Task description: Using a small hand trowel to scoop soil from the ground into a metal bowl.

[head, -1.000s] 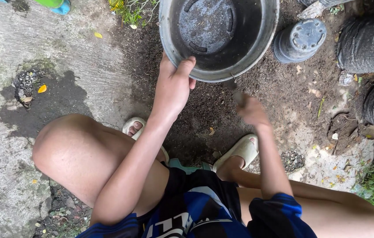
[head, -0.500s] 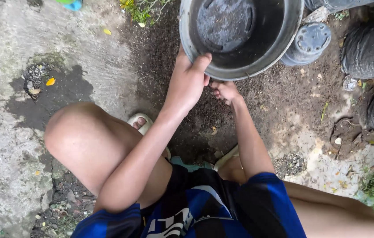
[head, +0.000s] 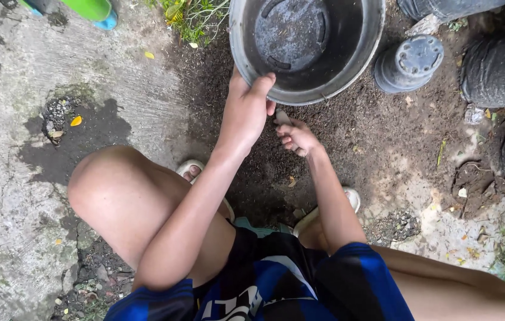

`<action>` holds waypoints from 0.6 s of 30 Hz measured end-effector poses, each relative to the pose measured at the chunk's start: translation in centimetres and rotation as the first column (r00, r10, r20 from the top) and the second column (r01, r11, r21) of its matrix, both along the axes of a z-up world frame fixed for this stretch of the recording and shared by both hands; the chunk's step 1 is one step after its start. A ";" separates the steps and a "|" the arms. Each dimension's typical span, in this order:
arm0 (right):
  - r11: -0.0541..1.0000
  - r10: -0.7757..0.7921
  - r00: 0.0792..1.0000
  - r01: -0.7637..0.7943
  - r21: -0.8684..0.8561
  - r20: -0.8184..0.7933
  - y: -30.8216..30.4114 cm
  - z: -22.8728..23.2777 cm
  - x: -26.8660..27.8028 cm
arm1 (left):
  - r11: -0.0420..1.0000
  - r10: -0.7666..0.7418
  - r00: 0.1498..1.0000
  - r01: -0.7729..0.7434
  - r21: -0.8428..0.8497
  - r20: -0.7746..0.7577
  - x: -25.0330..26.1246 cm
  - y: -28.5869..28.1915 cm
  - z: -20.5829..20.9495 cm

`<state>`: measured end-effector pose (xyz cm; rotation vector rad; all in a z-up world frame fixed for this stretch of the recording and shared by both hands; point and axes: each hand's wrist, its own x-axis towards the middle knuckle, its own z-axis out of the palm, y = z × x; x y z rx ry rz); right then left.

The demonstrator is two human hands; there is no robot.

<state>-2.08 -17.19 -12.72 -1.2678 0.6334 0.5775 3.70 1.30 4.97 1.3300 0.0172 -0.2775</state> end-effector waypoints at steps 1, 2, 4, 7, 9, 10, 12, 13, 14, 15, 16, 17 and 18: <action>1.000 -0.001 1.000 0.001 0.002 -0.001 -0.2 0.6 -0.1 | 1.000 -0.001 1.000 0.001 0.002 -0.001 -0.1 -0.1 0.0; 0.996 -0.026 1.000 0.026 0.088 0.001 -0.3 1.2 -0.2 | 1.000 -0.003 1.000 0.003 -0.009 0.000 -0.2 -0.2 -0.1; 0.984 -0.048 0.999 0.046 0.171 0.007 -0.7 1.5 -0.4 | 1.000 -0.002 1.000 0.002 -0.023 0.007 0.0 -0.3 -0.6; 0.951 -0.062 0.998 0.059 0.303 0.001 -1.2 0.8 -1.2 | 0.999 0.028 1.000 -0.028 -0.023 -0.011 0.2 0.1 -1.0; 0.944 -0.084 0.996 0.082 0.320 -0.005 -1.5 0.6 -1.8 | 0.999 0.044 0.999 -0.044 -0.016 -0.019 0.3 0.7 -0.1; 0.943 -0.084 0.996 0.082 0.322 -0.008 -1.7 0.5 -2.4 | 0.999 0.045 0.999 -0.045 -0.014 -0.022 0.3 0.9 -0.2; 0.991 -0.036 0.999 0.039 -0.131 0.030 -2.3 0.4 -3.7 | 0.997 0.064 0.998 -0.064 -0.036 -0.009 0.3 1.1 -0.5; 0.991 -0.030 0.999 0.033 -0.131 0.024 -2.5 -0.3 -3.9 | 0.997 0.070 0.997 -0.070 -0.036 -0.015 0.1 1.1 -0.1; 0.836 0.161 0.986 -0.157 -0.525 -0.039 -2.7 -0.9 -4.2 | 0.997 0.065 0.997 -0.066 -0.038 -0.027 -0.2 1.2 0.4; 0.501 0.308 0.937 -0.309 -0.808 -0.168 -2.9 -1.6 -4.5 | 0.997 0.061 0.997 -0.062 -0.041 -0.038 -0.4 1.3 0.9; 0.499 0.313 0.934 -0.316 -0.807 -0.172 -2.6 -0.5 -4.9 | 0.997 0.066 0.997 -0.068 -0.042 -0.043 -0.5 1.4 0.5; 0.323 0.337 0.914 -0.340 -0.883 -0.228 -2.4 0.6 -5.3 | 0.997 0.055 0.998 -0.056 -0.047 -0.030 -0.5 1.4 0.2; 0.136 0.349 0.892 -0.352 -0.926 -0.288 -2.2 1.7 -5.7 | 0.998 0.044 0.999 -0.045 -0.053 -0.016 -0.5 1.3 -0.2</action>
